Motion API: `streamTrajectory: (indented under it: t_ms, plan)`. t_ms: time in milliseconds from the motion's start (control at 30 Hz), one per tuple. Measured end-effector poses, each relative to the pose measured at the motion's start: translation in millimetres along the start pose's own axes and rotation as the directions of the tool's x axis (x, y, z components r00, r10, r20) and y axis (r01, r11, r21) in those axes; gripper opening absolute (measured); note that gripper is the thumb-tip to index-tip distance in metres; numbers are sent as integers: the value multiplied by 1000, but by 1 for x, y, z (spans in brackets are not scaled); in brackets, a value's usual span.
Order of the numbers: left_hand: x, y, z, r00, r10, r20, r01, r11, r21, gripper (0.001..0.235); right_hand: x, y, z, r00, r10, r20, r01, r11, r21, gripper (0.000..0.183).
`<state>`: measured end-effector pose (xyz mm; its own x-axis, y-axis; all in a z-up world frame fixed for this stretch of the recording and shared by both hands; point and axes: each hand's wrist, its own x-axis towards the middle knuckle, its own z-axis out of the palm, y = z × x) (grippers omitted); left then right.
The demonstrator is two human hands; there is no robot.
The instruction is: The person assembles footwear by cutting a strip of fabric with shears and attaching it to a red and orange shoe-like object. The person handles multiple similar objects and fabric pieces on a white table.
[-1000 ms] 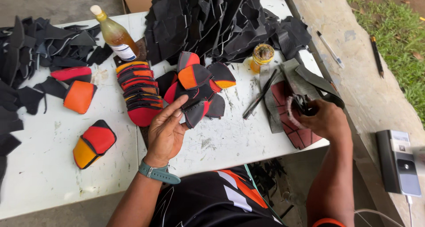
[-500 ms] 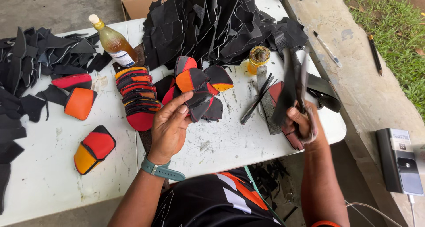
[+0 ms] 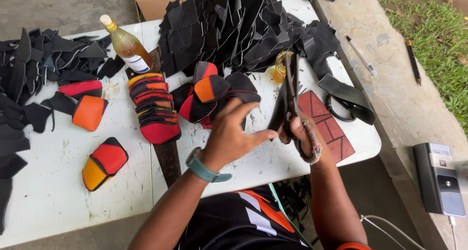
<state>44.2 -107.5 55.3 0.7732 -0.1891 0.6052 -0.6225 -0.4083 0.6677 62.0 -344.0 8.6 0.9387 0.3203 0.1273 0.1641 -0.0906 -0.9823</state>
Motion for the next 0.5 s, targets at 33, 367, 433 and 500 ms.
streamTrajectory:
  t_ms: [33,367,433,500]
  plan:
    - [6,3,8,999,-11,41,11,1000,-7,50,0,1,3,1000,-18,19,18,999,43,73]
    - [5,-26,27,944,-283,167,271,958,90,39,-11,14,-49,959,-167,-229,275,738,616,69]
    - [-3,-24,23,955,-254,152,235,963,134,42,-13,13,-58,952,-165,-260,295,729,618,65]
    - [-7,-24,13,913,-392,112,358,903,237,42,-12,11,-56,949,-161,-272,300,731,613,56]
